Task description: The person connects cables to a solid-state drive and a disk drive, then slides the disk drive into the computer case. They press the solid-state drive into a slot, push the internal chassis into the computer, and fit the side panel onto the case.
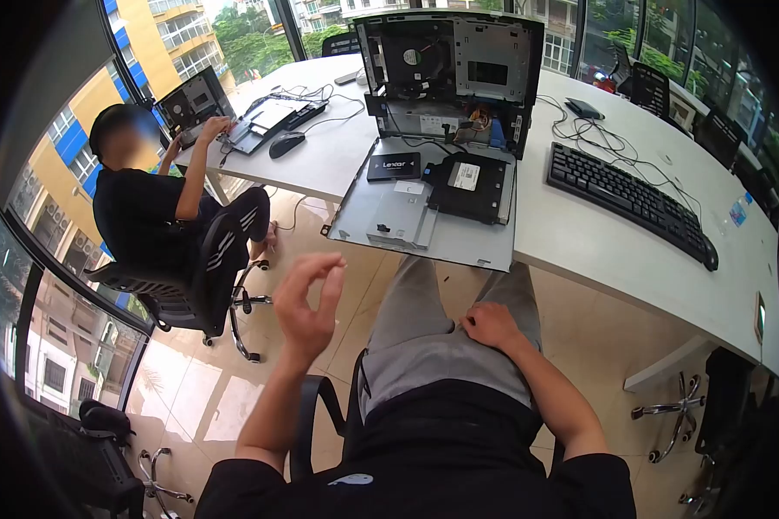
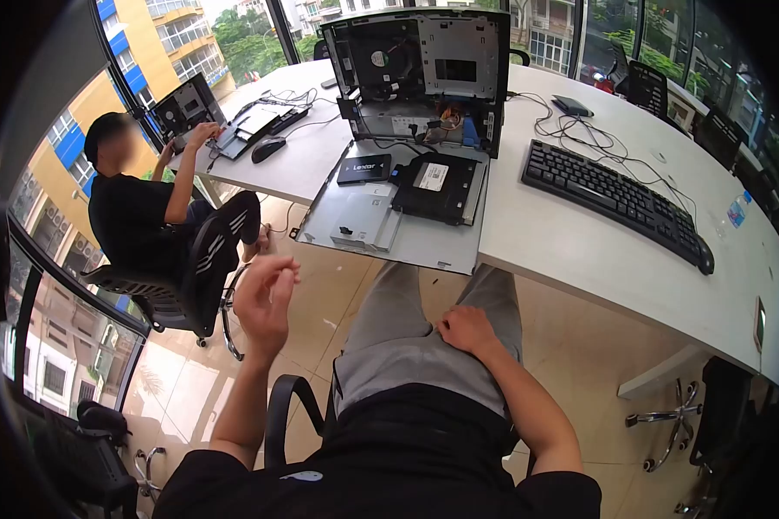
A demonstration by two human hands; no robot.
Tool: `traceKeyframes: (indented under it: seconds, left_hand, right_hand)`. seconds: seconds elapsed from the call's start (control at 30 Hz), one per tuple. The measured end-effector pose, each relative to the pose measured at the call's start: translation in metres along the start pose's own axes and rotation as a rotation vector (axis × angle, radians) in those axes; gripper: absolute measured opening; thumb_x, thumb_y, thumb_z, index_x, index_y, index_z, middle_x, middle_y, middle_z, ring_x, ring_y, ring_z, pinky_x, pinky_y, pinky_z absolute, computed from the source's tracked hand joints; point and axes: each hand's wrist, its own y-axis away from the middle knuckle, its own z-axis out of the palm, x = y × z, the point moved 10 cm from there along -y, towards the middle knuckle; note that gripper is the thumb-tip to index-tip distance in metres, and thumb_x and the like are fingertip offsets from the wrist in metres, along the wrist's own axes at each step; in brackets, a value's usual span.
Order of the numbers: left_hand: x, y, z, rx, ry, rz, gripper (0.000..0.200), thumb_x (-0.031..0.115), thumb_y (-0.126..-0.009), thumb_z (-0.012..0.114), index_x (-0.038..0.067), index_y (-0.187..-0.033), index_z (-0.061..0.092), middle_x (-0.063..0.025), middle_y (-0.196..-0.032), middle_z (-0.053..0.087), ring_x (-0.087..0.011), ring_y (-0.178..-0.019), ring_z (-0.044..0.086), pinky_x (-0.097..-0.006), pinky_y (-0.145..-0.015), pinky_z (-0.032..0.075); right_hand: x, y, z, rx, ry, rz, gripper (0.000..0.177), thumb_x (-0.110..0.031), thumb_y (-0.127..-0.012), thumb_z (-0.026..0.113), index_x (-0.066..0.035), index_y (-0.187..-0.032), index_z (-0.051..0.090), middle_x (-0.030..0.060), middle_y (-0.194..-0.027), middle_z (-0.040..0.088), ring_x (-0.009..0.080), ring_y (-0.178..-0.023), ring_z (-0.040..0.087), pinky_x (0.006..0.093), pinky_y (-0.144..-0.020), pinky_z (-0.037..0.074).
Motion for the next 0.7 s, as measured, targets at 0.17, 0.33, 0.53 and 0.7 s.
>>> traceKeyframes:
  seconds: [0.17, 0.33, 0.53, 0.7]
  left_hand:
    - [0.026, -0.082, 0.038, -0.199, -0.154, 0.210, 0.026, 0.011, -0.096, 0.077, 0.003, -0.120, 0.077, -0.0133, -0.112, 0.077, -0.0263, -0.106, 0.072, -0.0361, -0.095, 0.055]
    - [-0.022, -0.131, 0.093, -0.428, -0.317, 0.260, 0.048, 0.025, -0.098, 0.077, 0.003, -0.140, 0.067, -0.0127, -0.127, 0.073, -0.0261, -0.117, 0.066, -0.0378, -0.101, 0.051]
    - [-0.079, -0.164, 0.127, -0.640, -0.457, 0.132, 0.081, 0.046, -0.095, 0.077, 0.002, -0.157, 0.051, -0.0211, -0.152, 0.058, -0.0350, -0.144, 0.051, -0.0425, -0.121, 0.042]
    - [-0.106, -0.175, 0.142, -0.751, -0.565, 0.114, 0.091, 0.053, -0.092, 0.078, 0.002, -0.160, 0.047, -0.0231, -0.158, 0.053, -0.0366, -0.147, 0.049, -0.0440, -0.122, 0.041]
  right_hand:
    - [-0.009, 0.006, -0.012, -0.031, -0.049, -0.062, 0.031, -0.035, -0.098, 0.067, -0.008, -0.092, 0.082, 0.0134, -0.099, 0.076, 0.0359, -0.096, 0.073, 0.0484, -0.085, 0.059]
    - [-0.029, 0.016, -0.043, -0.051, -0.076, -0.102, 0.033, -0.033, -0.100, 0.067, -0.005, -0.091, 0.081, 0.0134, -0.099, 0.076, 0.0363, -0.094, 0.073, 0.0475, -0.085, 0.059]
    - [-0.051, 0.042, -0.090, -0.070, -0.133, -0.175, 0.032, -0.031, -0.101, 0.069, -0.003, -0.091, 0.080, 0.0137, -0.097, 0.075, 0.0369, -0.092, 0.072, 0.0476, -0.084, 0.058]
    - [-0.085, 0.057, -0.149, -0.081, -0.171, -0.232, 0.026, -0.026, -0.098, 0.074, -0.002, -0.088, 0.078, 0.0129, -0.089, 0.072, 0.0356, -0.085, 0.070, 0.0456, -0.080, 0.057]
